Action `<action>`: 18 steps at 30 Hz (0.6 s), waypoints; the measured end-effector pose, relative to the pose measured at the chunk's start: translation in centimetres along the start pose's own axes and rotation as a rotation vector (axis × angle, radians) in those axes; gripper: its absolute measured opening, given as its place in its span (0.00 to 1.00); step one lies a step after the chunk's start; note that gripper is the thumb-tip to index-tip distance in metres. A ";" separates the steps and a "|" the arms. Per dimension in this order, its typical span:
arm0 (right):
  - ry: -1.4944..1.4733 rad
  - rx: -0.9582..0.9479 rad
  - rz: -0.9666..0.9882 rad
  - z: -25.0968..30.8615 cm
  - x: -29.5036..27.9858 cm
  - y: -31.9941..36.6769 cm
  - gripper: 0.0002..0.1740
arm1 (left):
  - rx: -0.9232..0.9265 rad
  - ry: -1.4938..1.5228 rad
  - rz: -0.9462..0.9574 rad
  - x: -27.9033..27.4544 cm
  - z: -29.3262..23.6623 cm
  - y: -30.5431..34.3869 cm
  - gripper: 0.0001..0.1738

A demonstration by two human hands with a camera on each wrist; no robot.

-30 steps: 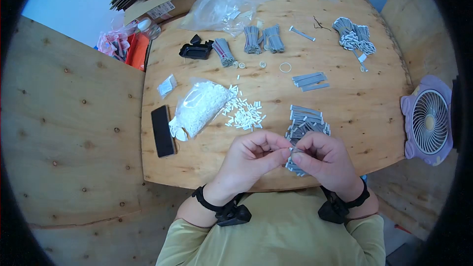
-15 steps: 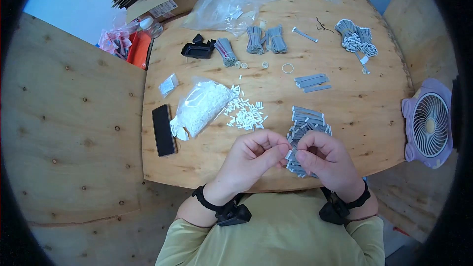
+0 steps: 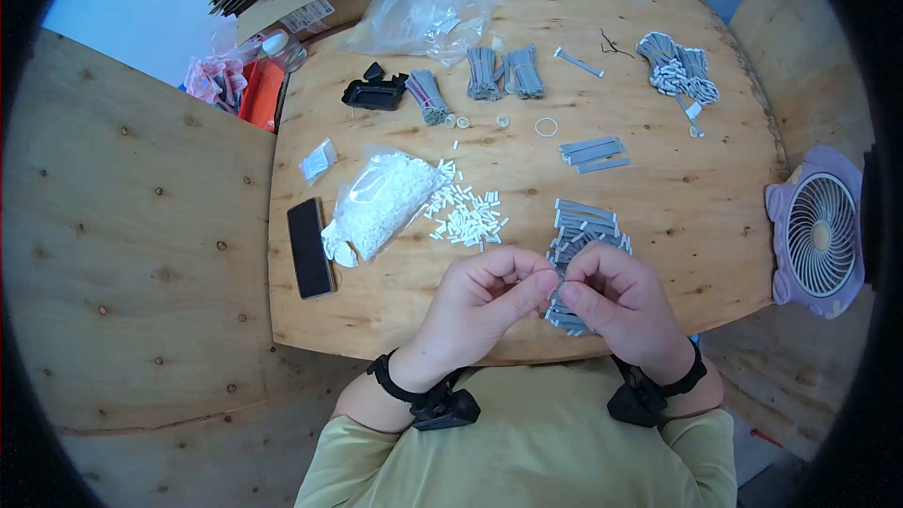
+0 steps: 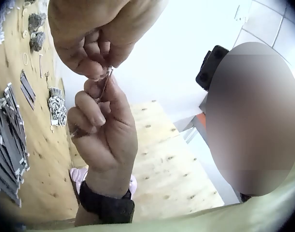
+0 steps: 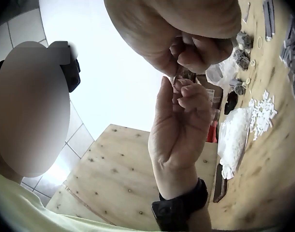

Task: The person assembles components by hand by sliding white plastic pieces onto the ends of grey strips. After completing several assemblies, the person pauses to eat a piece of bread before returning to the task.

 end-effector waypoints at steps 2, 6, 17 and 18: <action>-0.009 -0.004 -0.005 0.2 -0.1 -0.1 0.05 | -0.006 0.016 -0.003 0.1 -0.1 0.1 0.09; -0.042 -0.093 0.016 1.0 0.0 -0.2 0.05 | -0.043 0.069 0.006 -0.3 0.4 -0.1 0.10; 0.007 -0.088 0.092 1.1 0.3 -0.4 0.04 | -0.106 0.316 0.049 0.2 0.8 -0.2 0.07; 0.019 -0.096 0.099 1.1 0.4 -0.5 0.04 | -0.104 0.320 0.037 0.1 0.7 -0.2 0.06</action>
Point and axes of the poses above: each hand's wrist, its own y-axis away from the middle knuckle, its own x-axis out of the palm, z = x × y, the point moved 8 cm from there along -y, towards the middle knuckle, and after that the axes turned 1 degree about y, right-handed, at the moved point
